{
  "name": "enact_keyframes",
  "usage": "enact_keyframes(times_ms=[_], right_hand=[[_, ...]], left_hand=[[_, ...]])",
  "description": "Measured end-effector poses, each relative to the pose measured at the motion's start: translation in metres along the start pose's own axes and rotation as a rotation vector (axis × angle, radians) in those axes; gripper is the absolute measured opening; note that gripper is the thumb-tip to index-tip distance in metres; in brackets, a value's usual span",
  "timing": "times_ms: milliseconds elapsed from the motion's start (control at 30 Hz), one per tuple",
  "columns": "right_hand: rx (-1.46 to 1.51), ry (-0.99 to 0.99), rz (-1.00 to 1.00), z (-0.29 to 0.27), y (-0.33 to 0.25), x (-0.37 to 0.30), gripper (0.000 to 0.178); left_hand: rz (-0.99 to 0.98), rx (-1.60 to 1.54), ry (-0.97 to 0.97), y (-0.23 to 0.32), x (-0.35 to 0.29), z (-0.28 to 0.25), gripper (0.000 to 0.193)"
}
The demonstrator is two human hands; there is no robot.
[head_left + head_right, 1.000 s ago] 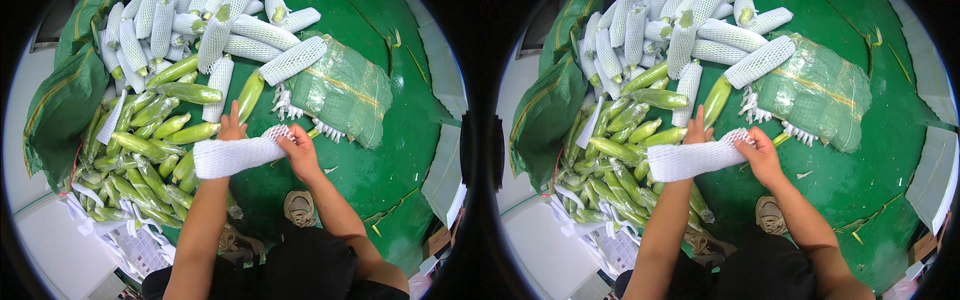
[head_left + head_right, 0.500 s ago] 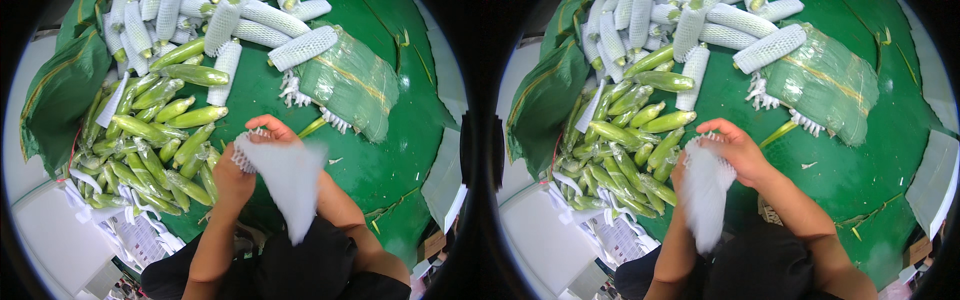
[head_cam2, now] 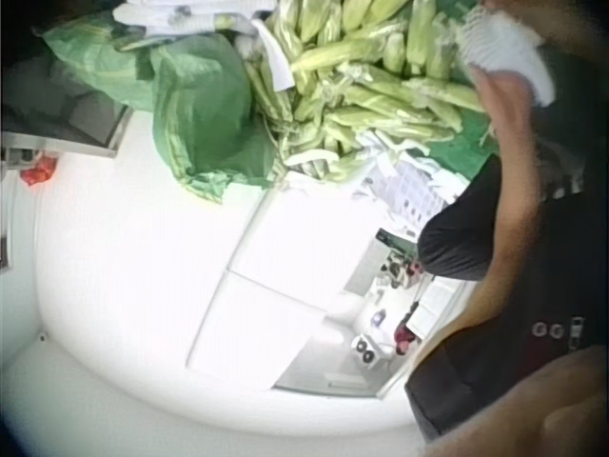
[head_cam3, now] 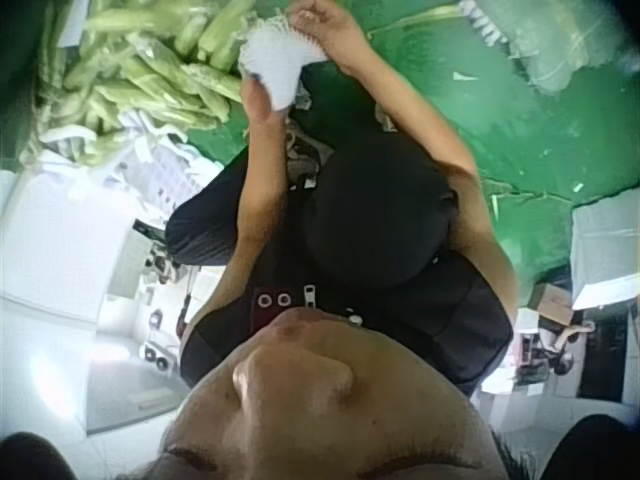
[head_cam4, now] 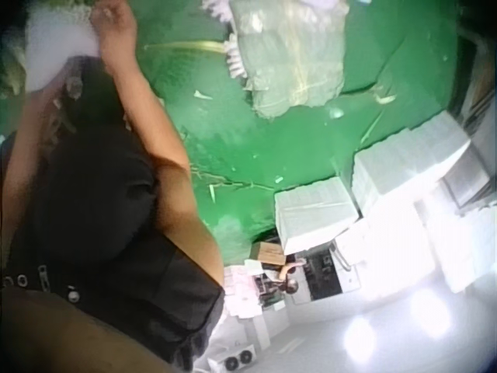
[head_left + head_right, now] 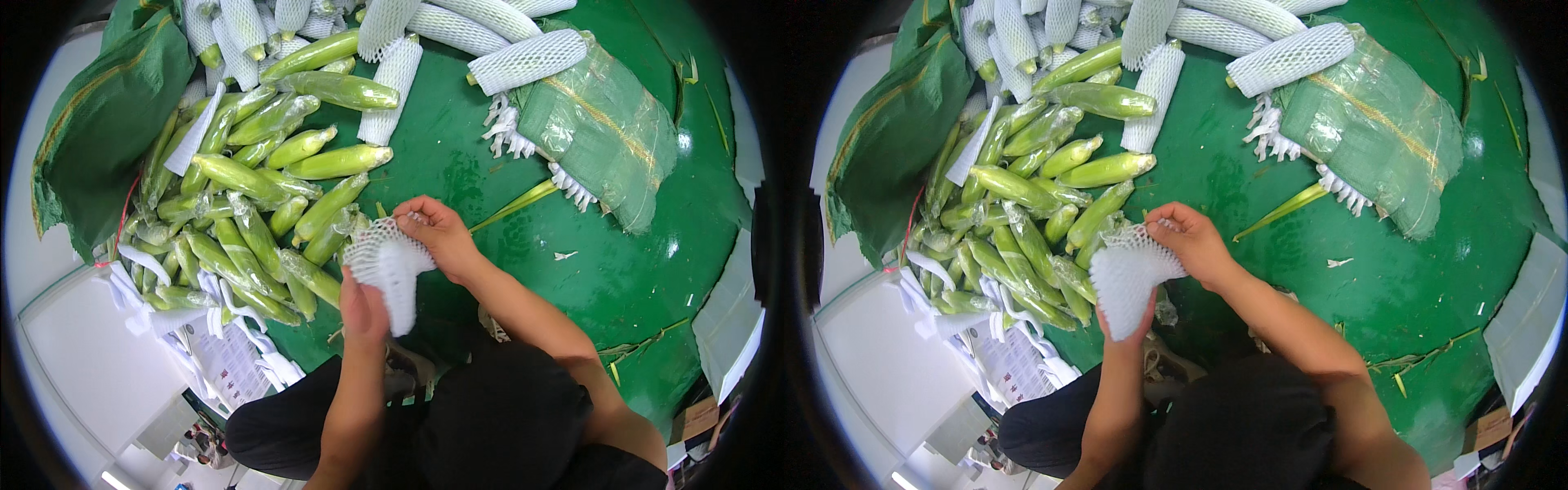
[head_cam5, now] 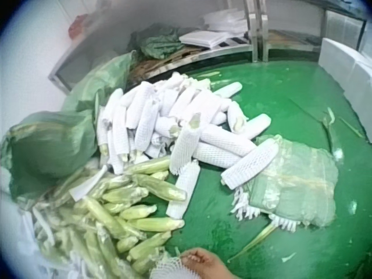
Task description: The person wraps individual corn cobs in plastic film and then slides them into white mesh protective sleeves by hand.
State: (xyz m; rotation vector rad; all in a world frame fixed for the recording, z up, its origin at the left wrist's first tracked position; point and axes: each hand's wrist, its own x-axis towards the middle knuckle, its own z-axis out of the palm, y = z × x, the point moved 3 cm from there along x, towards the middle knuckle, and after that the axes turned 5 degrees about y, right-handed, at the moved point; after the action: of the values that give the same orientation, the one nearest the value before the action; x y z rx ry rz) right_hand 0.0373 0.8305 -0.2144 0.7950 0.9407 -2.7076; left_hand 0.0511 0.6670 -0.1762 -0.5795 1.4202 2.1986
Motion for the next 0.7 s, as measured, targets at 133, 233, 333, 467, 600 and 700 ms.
enact_keyframes(times_ms=[133,233,333,467,600,700], right_hand=[[-0.102,-0.04,0.011,0.01,0.017,0.007,0.014],[-0.298,-0.001,-0.183,0.018,0.002,-0.001,0.012],[-0.207,0.014,-0.169,0.004,-0.014,-0.005,0.012],[-0.217,0.108,-0.053,-0.042,0.023,0.021,0.01],[-0.634,0.235,-0.163,-0.055,0.059,0.038,0.014],[-0.331,0.22,0.002,-0.063,0.058,0.044,0.025]], left_hand=[[0.114,0.566,0.077,-0.02,0.017,-0.038,0.049],[-0.124,-0.367,0.121,-0.015,0.014,-0.022,0.049],[-0.118,-0.301,0.098,-0.022,0.011,0.015,0.048],[-0.041,-0.197,0.308,-0.073,0.025,-0.007,0.043],[0.109,0.416,0.379,-0.107,0.056,-0.046,0.043],[0.413,1.287,0.172,-0.097,0.064,-0.011,0.043]])
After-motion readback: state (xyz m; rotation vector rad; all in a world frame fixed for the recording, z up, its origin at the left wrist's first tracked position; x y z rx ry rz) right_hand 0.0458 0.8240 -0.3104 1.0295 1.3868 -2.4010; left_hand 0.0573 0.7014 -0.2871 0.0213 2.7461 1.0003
